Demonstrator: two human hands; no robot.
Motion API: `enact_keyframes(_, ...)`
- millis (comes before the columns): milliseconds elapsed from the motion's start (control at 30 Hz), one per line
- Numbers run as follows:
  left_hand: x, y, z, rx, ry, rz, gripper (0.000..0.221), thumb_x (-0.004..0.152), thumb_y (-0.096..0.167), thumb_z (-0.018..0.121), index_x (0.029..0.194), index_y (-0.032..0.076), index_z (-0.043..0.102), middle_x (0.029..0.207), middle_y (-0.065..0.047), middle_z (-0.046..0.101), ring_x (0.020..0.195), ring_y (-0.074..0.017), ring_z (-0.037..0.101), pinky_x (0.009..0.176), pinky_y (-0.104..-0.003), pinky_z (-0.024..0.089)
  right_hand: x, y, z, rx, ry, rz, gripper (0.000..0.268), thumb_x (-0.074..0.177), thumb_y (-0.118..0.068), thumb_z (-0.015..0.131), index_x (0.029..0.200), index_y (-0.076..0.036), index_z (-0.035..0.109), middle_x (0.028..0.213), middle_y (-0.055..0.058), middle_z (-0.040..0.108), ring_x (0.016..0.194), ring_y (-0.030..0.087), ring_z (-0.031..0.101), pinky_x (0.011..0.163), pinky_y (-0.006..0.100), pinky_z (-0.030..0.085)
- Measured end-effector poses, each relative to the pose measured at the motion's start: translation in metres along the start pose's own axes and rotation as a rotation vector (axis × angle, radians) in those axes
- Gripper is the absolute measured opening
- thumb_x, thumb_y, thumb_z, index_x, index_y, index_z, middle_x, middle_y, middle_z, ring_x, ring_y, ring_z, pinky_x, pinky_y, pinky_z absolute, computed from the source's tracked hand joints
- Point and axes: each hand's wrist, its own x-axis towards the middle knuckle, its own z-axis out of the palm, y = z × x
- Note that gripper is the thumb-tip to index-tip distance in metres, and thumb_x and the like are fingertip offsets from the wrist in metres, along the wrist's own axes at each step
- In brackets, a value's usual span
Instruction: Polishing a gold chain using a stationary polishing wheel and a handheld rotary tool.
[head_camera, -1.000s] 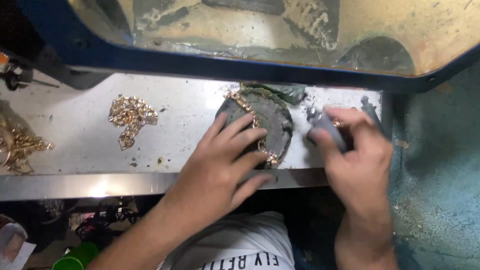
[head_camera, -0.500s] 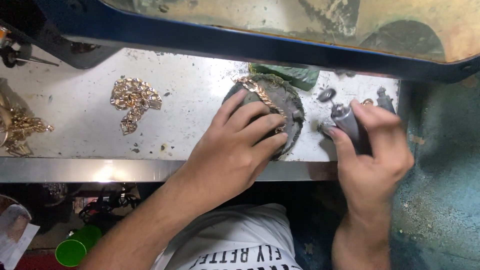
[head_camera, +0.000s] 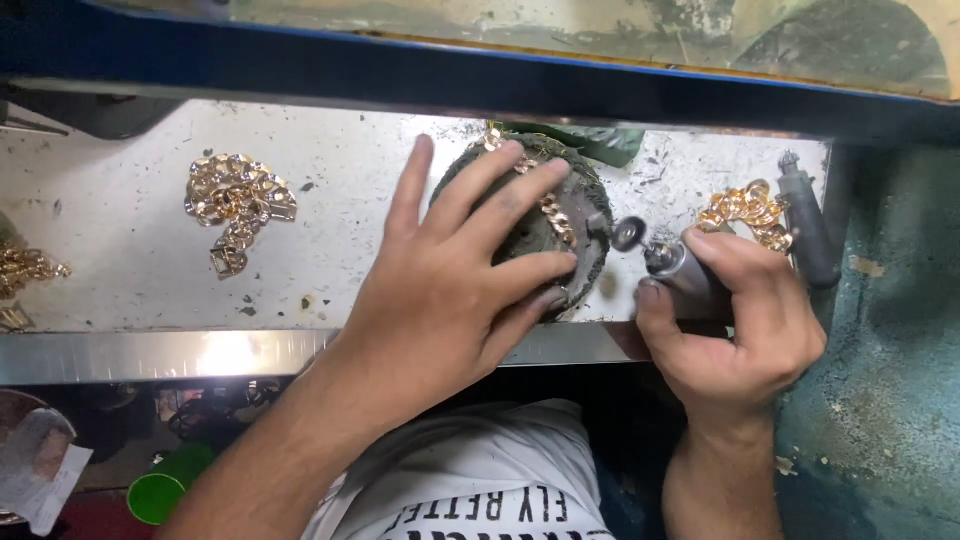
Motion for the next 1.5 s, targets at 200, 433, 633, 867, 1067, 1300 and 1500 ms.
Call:
enact_keyframes(200, -0.004, 0.000, -0.003, -0.067, 0.043, 0.004, 0.026, 0.098, 0.026, 0.074, 0.122, 0.016, 0.068, 0.147, -0.015, 0.054, 0.142, -0.0403, 0.045, 0.119, -0.076, 0.019, -0.005, 0.004, -0.001, -0.011, -0.007, -0.024, 0.043, 0.101, -0.036, 0.070, 0.108, 0.006, 0.074, 0.105, 0.023, 0.076, 0.095, 0.037, 0.074, 0.090, 0.046, 0.056)
enact_keyframes(433, -0.015, 0.004, 0.004, 0.080, 0.169, 0.088, 0.038, 0.090, 0.035, 0.091, 0.107, 0.007, 0.071, 0.117, -0.011, 0.060, 0.115, -0.0315, 0.057, 0.111, -0.064, 0.038, 0.004, 0.006, 0.002, 0.029, 0.013, -0.035, 0.039, 0.106, -0.028, 0.069, 0.111, 0.011, 0.072, 0.107, 0.026, 0.074, 0.099, 0.041, 0.074, 0.092, 0.049, 0.058)
enact_keyframes(633, -0.018, 0.011, 0.010, 0.136, 0.138, 0.047, 0.024, 0.098, 0.028, 0.080, 0.101, 0.008, 0.067, 0.112, -0.009, 0.060, 0.112, -0.0313, 0.058, 0.112, -0.061, 0.038, 0.028, -0.011, -0.001, 0.010, -0.075, 0.049, 0.070, 0.093, -0.052, 0.079, 0.124, 0.009, 0.064, 0.117, 0.024, 0.064, 0.105, 0.038, 0.069, 0.087, 0.048, 0.059)
enact_keyframes(867, -0.019, 0.019, 0.014, 0.099, 0.203, -0.003, 0.016, 0.097, 0.018, 0.079, 0.096, 0.006, 0.070, 0.103, -0.009, 0.062, 0.106, -0.0296, 0.060, 0.112, -0.061, 0.036, 0.043, -0.018, 0.010, -0.017, -0.182, 0.031, 0.072, 0.079, -0.034, 0.110, 0.123, -0.002, 0.065, 0.118, 0.015, 0.071, 0.104, 0.030, 0.071, 0.082, 0.039, 0.056)
enact_keyframes(1067, -0.022, 0.022, 0.012, 0.272, 0.211, 0.133, 0.012, 0.105, 0.016, 0.078, 0.099, 0.007, 0.073, 0.102, -0.007, 0.068, 0.102, -0.0243, 0.063, 0.113, -0.050, 0.035, 0.047, -0.018, 0.010, -0.044, -0.200, 0.069, 0.073, 0.075, -0.036, 0.110, 0.123, -0.002, 0.067, 0.117, 0.013, 0.071, 0.103, 0.029, 0.071, 0.079, 0.038, 0.055)
enact_keyframes(1300, -0.015, 0.011, 0.005, -0.016, 0.142, 0.034, 0.031, 0.093, 0.022, 0.082, 0.116, 0.006, 0.070, 0.116, -0.010, 0.064, 0.114, -0.0319, 0.059, 0.110, -0.065, 0.039, 0.046, -0.014, 0.012, -0.009, -0.155, 0.041, 0.067, 0.083, -0.034, 0.107, 0.125, 0.000, 0.068, 0.117, 0.018, 0.071, 0.104, 0.034, 0.069, 0.086, 0.042, 0.054)
enact_keyframes(1500, -0.003, 0.004, -0.001, 0.040, 0.039, 0.019, 0.020, 0.091, 0.024, 0.079, 0.105, 0.015, 0.069, 0.134, -0.011, 0.061, 0.131, -0.0353, 0.052, 0.118, -0.067, 0.024, 0.019, 0.002, -0.001, -0.005, 0.019, -0.027, 0.043, 0.107, -0.030, 0.077, 0.120, 0.010, 0.066, 0.114, 0.024, 0.071, 0.102, 0.042, 0.072, 0.094, 0.051, 0.056)
